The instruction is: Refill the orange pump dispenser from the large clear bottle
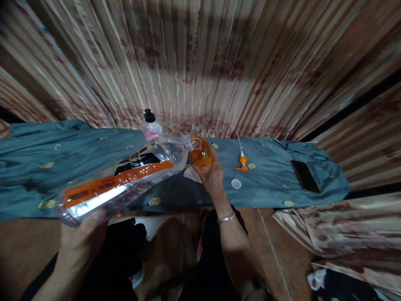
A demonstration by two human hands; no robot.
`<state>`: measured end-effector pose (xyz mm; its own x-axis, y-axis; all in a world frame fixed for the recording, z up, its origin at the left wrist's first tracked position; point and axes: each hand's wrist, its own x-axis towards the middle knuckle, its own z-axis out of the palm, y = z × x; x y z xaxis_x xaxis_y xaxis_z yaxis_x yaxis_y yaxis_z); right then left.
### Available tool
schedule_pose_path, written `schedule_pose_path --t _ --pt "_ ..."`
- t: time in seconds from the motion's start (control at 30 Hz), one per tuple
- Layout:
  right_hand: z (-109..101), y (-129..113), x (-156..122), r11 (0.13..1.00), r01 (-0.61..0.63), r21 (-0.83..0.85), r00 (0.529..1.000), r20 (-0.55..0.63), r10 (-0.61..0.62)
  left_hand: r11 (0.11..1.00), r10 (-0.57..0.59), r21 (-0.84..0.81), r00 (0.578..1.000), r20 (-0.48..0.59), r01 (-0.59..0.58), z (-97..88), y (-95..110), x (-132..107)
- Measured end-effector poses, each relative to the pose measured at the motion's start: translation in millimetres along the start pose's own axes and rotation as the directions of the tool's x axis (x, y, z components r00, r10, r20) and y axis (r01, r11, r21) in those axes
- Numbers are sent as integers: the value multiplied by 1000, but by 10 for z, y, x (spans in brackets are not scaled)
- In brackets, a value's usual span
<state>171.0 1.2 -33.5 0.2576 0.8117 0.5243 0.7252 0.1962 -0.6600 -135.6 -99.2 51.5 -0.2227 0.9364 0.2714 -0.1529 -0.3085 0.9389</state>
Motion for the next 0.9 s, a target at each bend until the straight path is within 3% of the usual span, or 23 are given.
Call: schedule_pose_path --t 0.67,0.9 --pt "-5 10 8 999 -32 37 999 27 31 1000 -17 24 999 -31 18 4 30 -26" --pt "-10 10 5 1000 -7 20 1000 7 7 1000 0 11 1000 6 0 36 59 10"
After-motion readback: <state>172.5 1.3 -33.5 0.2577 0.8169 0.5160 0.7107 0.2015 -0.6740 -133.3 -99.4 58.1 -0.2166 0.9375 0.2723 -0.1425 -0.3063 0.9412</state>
